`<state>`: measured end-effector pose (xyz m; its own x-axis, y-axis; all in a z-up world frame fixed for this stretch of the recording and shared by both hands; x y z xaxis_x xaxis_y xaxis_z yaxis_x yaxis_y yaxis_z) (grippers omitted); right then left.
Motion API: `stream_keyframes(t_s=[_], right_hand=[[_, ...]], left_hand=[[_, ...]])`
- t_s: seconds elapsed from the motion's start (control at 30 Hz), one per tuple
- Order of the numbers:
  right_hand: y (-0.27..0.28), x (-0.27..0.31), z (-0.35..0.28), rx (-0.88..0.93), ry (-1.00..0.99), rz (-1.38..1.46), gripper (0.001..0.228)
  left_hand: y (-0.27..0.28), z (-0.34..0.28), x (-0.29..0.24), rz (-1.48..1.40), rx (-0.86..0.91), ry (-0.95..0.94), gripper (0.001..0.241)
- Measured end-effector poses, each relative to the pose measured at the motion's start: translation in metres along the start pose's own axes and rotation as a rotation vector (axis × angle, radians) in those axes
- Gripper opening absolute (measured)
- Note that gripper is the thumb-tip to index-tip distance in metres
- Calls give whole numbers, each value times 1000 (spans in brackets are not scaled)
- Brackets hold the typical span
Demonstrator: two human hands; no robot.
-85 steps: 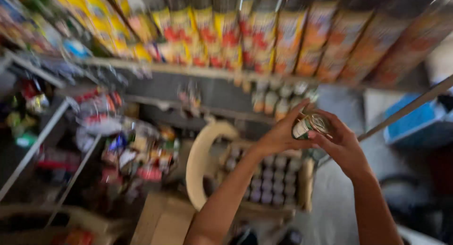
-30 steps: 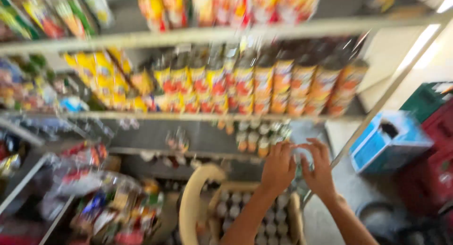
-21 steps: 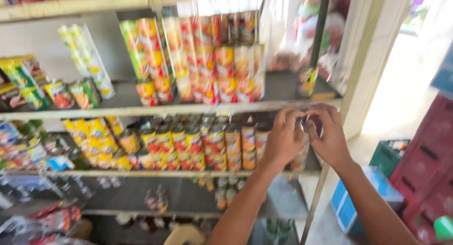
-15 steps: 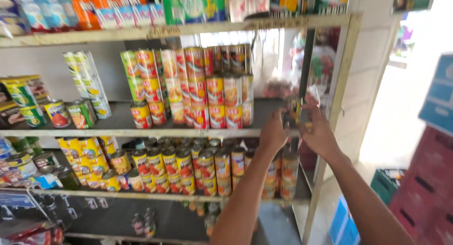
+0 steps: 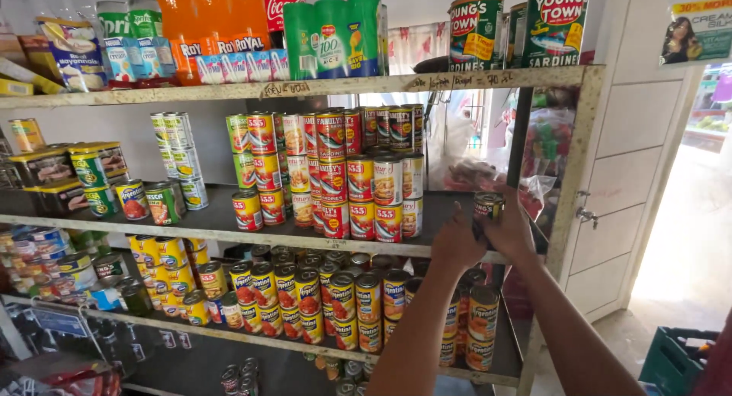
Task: Restocking canned sardines from a box onto a retail shelf.
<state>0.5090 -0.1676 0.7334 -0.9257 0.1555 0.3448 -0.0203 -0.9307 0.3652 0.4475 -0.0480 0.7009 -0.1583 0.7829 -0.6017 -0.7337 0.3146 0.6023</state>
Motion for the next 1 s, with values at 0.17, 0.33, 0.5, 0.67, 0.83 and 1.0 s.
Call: stream_keyframes(t_s=[0.17, 0.33, 0.5, 0.67, 0.83, 1.0], right_hand=[[18, 45, -19, -273, 179, 315, 68], [39, 89, -65, -386, 140, 606, 66], [24, 110, -150, -158, -159, 661, 58], [-25, 122, -271, 119, -373, 598, 57], [-91, 89, -432, 336, -617, 490, 58], [-151, 83, -574, 401, -958, 591, 48]], left_hand=[[60, -38, -37, -248, -21, -77, 104], [68, -83, -20, -718, 36, -254, 81], [47, -163, 47, -886, 146, -291, 69], [14, -259, 157, -736, 336, -82, 66], [-31, -373, 274, -749, 627, 164, 65], [-80, -490, 386, -321, 704, 266, 79]])
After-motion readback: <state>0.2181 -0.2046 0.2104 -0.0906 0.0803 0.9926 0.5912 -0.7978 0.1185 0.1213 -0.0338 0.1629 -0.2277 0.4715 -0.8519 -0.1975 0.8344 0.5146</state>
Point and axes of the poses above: each hand's wrist, its own z-axis towards the middle knuckle, its own y-axis out of the back of the hand, x = y × z, the point moved 3 cm from there along z, towards the middle knuckle, and after that the axes turned 13 degrees about y, right-handed, at the moved point
